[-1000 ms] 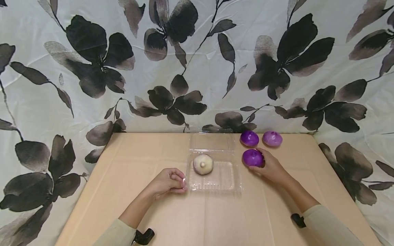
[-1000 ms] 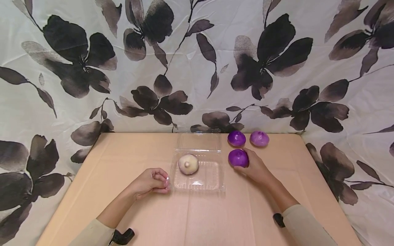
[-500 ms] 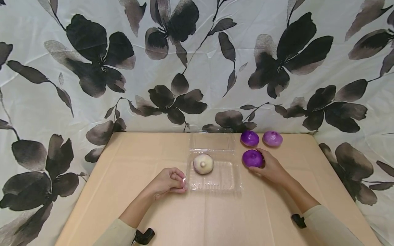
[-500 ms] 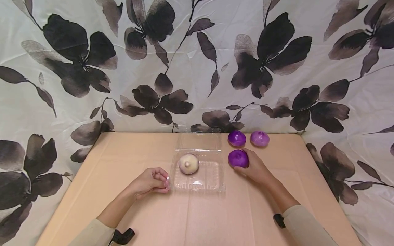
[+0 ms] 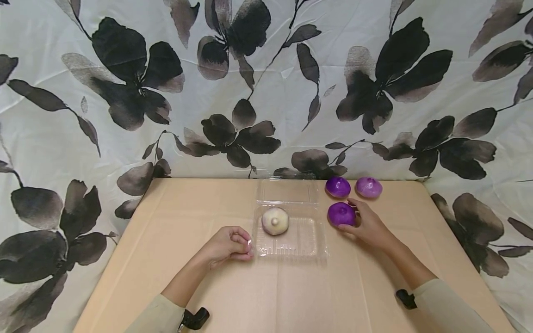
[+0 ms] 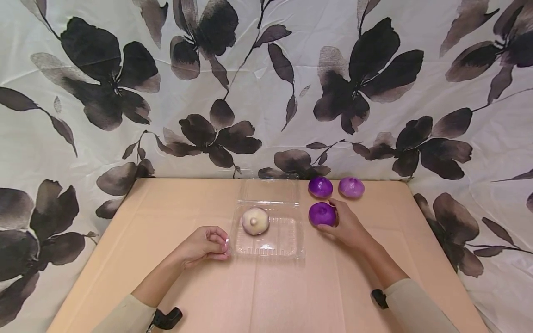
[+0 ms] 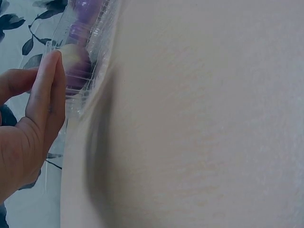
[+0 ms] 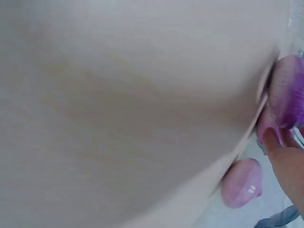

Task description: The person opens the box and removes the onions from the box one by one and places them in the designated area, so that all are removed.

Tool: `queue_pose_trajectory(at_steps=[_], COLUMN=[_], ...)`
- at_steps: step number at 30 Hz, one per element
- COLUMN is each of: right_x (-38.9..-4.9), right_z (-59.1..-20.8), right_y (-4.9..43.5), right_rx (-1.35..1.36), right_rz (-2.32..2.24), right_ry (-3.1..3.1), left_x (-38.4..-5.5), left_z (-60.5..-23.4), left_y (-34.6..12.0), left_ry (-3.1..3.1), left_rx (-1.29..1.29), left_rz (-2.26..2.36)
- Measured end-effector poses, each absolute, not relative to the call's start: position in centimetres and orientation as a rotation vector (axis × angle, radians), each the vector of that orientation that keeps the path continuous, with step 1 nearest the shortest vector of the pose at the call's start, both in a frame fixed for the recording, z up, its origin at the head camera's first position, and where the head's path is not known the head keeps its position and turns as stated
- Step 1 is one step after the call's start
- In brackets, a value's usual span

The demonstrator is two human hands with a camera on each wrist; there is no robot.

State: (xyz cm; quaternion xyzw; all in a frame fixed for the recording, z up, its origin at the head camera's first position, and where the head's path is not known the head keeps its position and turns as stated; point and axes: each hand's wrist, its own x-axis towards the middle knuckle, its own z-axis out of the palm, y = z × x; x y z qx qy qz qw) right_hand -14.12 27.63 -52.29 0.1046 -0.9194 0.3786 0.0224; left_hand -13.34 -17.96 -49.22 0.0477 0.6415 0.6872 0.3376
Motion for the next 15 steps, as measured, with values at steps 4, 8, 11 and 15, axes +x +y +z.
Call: queue_pose_trajectory(at_steps=[4,8,11,15], right_x=[-14.1,-14.0,-14.0,-14.3], right_z=[-50.8,-49.0,-47.9,-47.1], right_y=[27.2,26.1,24.9,23.1], right_rx=[0.374,0.432,0.513,0.642], right_rz=[1.083,0.984,0.948,0.883], right_ry=[-2.816,-2.783,-2.742,-2.710], left_x=[-13.4,-13.4,-13.4,-13.4], left_z=[-49.1,-49.0,-49.0,-49.0], left_y=[-17.9,-18.0,-18.0,-17.9], left_ry=[1.671,1.669,1.666,1.653], left_rx=[0.124,0.128,0.127,0.115], left_rz=[1.788,1.790,1.793,1.798])
